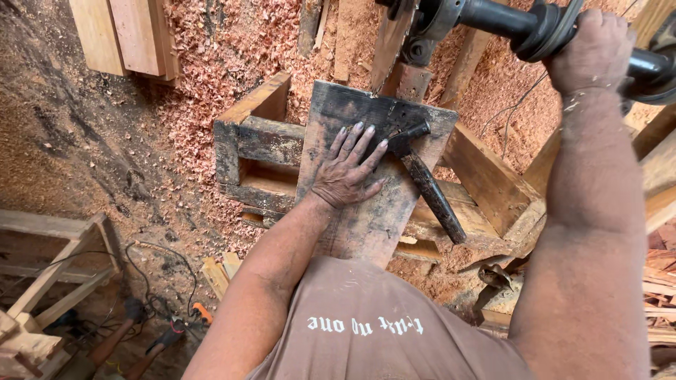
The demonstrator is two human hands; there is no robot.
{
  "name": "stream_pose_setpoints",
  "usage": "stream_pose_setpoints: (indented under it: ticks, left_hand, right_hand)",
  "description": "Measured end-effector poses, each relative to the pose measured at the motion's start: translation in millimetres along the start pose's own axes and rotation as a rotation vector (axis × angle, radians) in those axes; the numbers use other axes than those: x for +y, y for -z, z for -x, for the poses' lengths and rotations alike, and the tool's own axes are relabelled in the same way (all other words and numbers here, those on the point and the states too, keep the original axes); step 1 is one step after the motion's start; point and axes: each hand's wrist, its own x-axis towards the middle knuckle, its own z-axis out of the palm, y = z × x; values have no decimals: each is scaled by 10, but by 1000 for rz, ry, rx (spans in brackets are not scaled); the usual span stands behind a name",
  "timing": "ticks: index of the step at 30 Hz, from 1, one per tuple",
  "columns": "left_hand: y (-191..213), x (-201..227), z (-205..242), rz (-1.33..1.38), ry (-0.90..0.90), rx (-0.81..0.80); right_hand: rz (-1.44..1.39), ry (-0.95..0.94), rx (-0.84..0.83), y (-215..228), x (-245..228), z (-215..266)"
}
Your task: The person uses a hammer to drive nails into wooden boards, fitting them together on a wooden frame. They handle several pieces of timber and a flat wooden panel, repositioning them by hand before securing them with the tool.
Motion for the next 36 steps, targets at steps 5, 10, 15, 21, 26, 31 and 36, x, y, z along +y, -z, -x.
stream_pose_setpoints:
  ticks: [5, 10, 15, 21, 26, 31, 36]
  left_hand:
    - [-12, 2, 9, 18, 19, -53]
    - [-3, 3, 17, 1, 17, -62]
    - [-44, -44, 80, 48, -24, -4]
    - [-13, -16, 107, 115, -20, 57]
    - [99, -151, 345, 25, -168, 234]
    - [387, -987, 142, -32, 153, 461]
    - [221, -1056, -36, 664, 554, -54]
  right_hand:
    - [-566, -291, 220, 321, -757, 865]
    - [-1252, -478, -351, 788, -1966, 1682]
    - [-1937, -599, -313, 420, -2134, 1591]
    - [-2147, -628, -306, 292, -2051, 1625]
    - [-2031, -647, -316, 447, -2185, 1542]
    - [-1951, -782, -389, 517, -2128, 1502]
    - [-2205, -598, -327, 335, -2079, 1510]
